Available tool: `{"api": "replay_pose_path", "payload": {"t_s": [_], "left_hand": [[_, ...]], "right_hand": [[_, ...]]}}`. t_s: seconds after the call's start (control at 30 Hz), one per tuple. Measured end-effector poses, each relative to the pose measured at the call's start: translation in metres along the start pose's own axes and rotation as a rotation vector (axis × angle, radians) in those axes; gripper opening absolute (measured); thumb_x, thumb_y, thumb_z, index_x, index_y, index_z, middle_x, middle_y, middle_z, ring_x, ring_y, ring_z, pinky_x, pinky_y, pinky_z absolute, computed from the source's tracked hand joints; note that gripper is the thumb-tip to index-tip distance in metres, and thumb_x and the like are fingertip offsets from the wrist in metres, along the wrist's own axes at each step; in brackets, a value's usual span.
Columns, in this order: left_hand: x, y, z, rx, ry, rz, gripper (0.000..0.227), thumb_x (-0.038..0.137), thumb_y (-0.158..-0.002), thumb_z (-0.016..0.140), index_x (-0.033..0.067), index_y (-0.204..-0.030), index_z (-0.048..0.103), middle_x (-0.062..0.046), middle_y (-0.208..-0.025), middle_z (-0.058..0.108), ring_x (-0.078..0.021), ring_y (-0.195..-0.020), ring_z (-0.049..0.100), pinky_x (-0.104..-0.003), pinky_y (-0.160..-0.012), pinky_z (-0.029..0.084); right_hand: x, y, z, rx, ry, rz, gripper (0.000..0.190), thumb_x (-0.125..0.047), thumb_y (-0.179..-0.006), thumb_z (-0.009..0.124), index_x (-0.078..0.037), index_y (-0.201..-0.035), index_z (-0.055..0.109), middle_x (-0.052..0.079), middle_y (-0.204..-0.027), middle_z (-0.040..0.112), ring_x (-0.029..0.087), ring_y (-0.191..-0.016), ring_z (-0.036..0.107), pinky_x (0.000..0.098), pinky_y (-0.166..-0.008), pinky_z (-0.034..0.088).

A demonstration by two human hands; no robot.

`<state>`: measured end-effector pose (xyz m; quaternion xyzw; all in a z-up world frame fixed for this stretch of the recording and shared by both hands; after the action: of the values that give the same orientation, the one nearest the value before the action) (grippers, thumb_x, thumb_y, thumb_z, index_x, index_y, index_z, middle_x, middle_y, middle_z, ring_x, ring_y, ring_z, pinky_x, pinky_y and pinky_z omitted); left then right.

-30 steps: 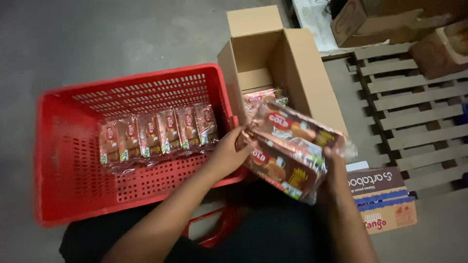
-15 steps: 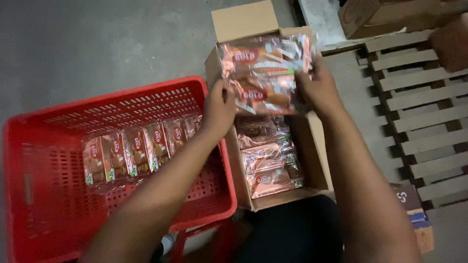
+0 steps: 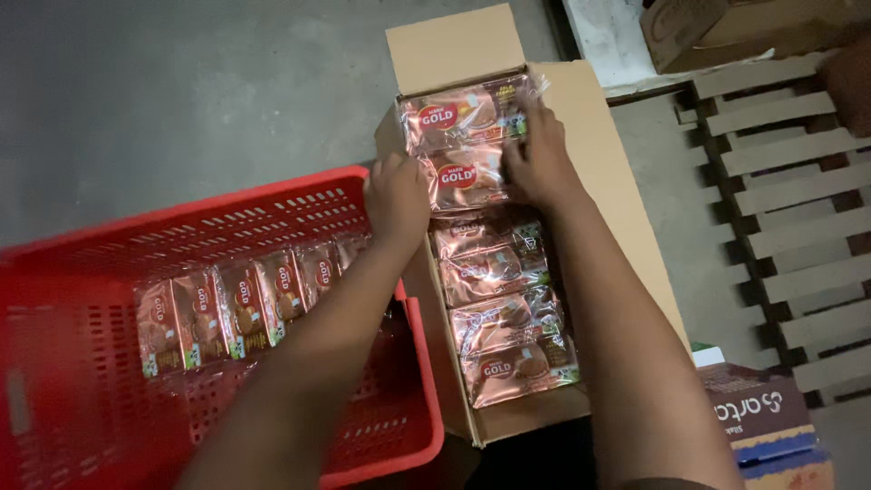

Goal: The person transfers individually wrapped snack packs from a red basket into a cardboard box, arranging them in neat rows. After filling the first box, the person closes it and opens a second box to continue packing the remaining snack packs.

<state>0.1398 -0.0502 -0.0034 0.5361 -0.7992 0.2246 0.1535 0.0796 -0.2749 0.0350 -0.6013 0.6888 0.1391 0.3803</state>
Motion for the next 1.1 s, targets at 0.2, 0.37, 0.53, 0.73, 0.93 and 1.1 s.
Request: {"api": "replay_pose_path", "payload": {"t_s": [0.2, 0.37, 0.53, 0.73, 0.93, 1.1], "left_hand": [[-0.005, 0.002, 0.011, 0.055, -0.209, 0.087, 0.014, 0.021, -0.092, 0.067, 0.0137, -0.079, 0.067, -0.004, -0.081, 0.060, -0.0253, -0.084, 0.064, -0.041, -0.077, 0.050], [-0.001, 0.002, 0.017, 0.133, -0.312, 0.120, 0.018, 0.020, -0.084, 0.072, 0.0114, -0.069, 0.068, -0.008, -0.085, 0.055, -0.0292, -0.087, 0.058, -0.044, -0.075, 0.046], [0.016, 0.002, -0.003, 0.001, -0.407, 0.043, 0.013, 0.019, -0.086, 0.066, 0.0148, -0.076, 0.073, -0.005, -0.097, 0.058, -0.0268, -0.094, 0.056, -0.042, -0.079, 0.043], [0.031, 0.009, -0.022, 0.026, -0.435, 0.098, 0.016, 0.024, -0.086, 0.066, 0.0145, -0.082, 0.078, -0.006, -0.099, 0.056, -0.0286, -0.093, 0.053, -0.041, -0.078, 0.040], [0.021, 0.006, -0.008, 0.011, -0.462, 0.094, 0.016, 0.029, -0.090, 0.069, 0.0161, -0.084, 0.077, -0.005, -0.096, 0.053, -0.0267, -0.090, 0.053, -0.040, -0.076, 0.037], [0.025, 0.004, -0.009, -0.011, -0.430, 0.057, 0.018, 0.030, -0.091, 0.070, 0.0127, -0.086, 0.074, -0.008, -0.099, 0.054, -0.0285, -0.091, 0.053, -0.042, -0.077, 0.037]], "right_hand": [[-0.001, 0.004, 0.016, -0.083, 0.189, 0.058, 0.058, -0.018, -0.099, 0.070, -0.017, -0.152, 0.047, 0.027, -0.140, 0.044, 0.052, -0.132, 0.045, 0.0563, -0.113, 0.039], [0.029, 0.004, 0.043, -0.063, 0.248, 0.054, 0.058, -0.020, -0.100, 0.071, -0.014, -0.153, 0.048, 0.033, -0.140, 0.045, 0.054, -0.132, 0.048, 0.0578, -0.112, 0.041], [0.029, 0.006, 0.051, -0.140, 0.414, 0.064, 0.048, -0.030, -0.106, 0.058, -0.020, -0.152, 0.051, 0.032, -0.145, 0.042, 0.053, -0.128, 0.053, 0.0562, -0.099, 0.052], [0.037, 0.028, 0.072, -0.197, 0.705, -0.053, 0.048, -0.035, -0.104, 0.054, -0.024, -0.151, 0.057, 0.032, -0.158, 0.027, 0.054, -0.136, 0.042, 0.0532, -0.092, 0.058], [0.026, 0.048, 0.087, -0.186, 0.807, -0.023, 0.052, -0.041, -0.106, 0.043, -0.021, -0.153, 0.054, 0.028, -0.162, 0.032, 0.051, -0.146, 0.032, 0.0551, -0.112, 0.036], [0.057, 0.057, 0.103, -0.215, 0.683, 0.050, 0.063, -0.047, -0.105, 0.041, -0.013, -0.158, 0.045, 0.029, -0.166, 0.026, 0.052, -0.153, 0.020, 0.0579, -0.122, 0.023]]}}
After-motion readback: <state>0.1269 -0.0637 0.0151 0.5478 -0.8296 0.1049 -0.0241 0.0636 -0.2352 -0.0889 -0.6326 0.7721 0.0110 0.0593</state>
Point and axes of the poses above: each hand's wrist, its own y-axis away from the middle knuckle, its own z-axis out of the palm, x = y × z, the point moved 2 cm from there along -y, towards the middle knuckle
